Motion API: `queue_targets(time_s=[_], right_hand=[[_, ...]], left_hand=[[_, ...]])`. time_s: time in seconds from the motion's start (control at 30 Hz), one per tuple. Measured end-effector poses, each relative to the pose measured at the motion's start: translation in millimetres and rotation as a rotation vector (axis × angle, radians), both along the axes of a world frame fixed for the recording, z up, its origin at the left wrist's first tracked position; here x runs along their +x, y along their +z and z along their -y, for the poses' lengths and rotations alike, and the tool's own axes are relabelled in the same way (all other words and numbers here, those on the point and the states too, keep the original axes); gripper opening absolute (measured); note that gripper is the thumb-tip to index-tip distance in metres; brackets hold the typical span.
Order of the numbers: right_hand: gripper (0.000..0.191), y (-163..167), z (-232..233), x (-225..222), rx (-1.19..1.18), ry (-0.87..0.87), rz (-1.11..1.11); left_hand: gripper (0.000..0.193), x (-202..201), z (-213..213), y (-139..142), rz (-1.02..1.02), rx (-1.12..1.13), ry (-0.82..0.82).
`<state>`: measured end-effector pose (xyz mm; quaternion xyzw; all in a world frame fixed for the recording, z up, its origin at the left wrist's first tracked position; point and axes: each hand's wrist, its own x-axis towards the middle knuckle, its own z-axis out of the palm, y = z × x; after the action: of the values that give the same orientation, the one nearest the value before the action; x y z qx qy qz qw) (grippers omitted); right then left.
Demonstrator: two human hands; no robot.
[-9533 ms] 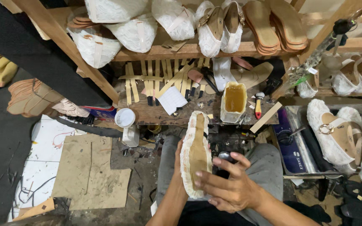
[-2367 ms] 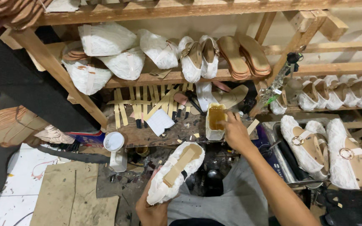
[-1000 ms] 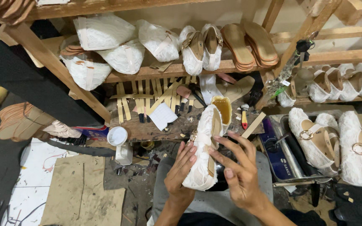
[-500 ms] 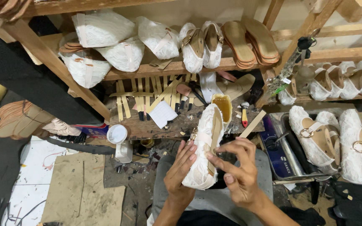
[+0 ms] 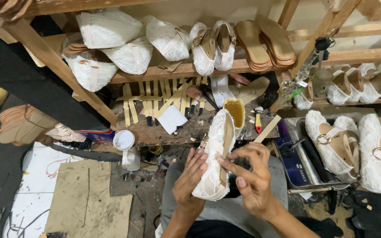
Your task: The person holds a white lace shoe, applies glue from a container onto the sole and insole area by hand, presses and smooths the glued surfaces, then places the finished shoe onto an upper rack alongside other completed shoes.
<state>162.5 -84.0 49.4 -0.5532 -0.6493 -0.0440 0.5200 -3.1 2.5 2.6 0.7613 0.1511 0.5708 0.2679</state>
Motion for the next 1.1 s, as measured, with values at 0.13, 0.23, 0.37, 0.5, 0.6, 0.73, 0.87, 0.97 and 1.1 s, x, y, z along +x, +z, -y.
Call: queue_targets(time_s=[0.13, 0.23, 0.37, 0.5, 0.6, 0.73, 0.87, 0.97, 1.1], right_hand=[[0.050, -0.8, 4.0, -1.7, 0.061, 0.058, 0.038], [0.049, -1.0, 5.7, -3.1, 0.002, 0.030, -0.005], [0.044, 1.5, 1.4, -1.2, 0.075, 0.094, 0.060], [0.037, 6.4, -7.8, 3.1, -0.002, -0.037, 0.053], [0.038, 9.4, -9.7, 2.4, 0.017, -0.027, 0.076], [0.038, 8.5, -24.5, 19.0, -0.048, -0.082, 0.100], [0.035, -6.0, -73.3, 69.8, -0.213, -0.061, -0.144], [0.041, -27.3, -106.1, 95.7, -0.441, -0.251, 0.136], [0.050, -40.8, -124.8, 95.5, -0.410, -0.247, 0.333]], left_hand=[[0.048, 0.0, 1.6, -1.8, -0.002, -0.045, 0.000], [0.046, 0.0, 1.5, -3.1, 0.008, -0.026, 0.010], [0.048, -2.5, 0.8, -3.1, 0.008, -0.021, -0.003], [0.048, -4.2, 2.7, -1.8, 0.026, -0.023, -0.021], [0.047, -5.2, 3.8, -1.3, 0.025, -0.034, -0.025], [0.047, -9.1, 3.4, -3.0, 0.032, -0.045, -0.018], [0.051, -18.5, 7.0, -8.5, -0.005, -0.148, 0.050], [0.056, -25.3, 12.5, -15.4, -0.016, -0.228, 0.123], [0.058, -28.2, 15.4, -25.0, 0.018, -0.273, 0.113]])
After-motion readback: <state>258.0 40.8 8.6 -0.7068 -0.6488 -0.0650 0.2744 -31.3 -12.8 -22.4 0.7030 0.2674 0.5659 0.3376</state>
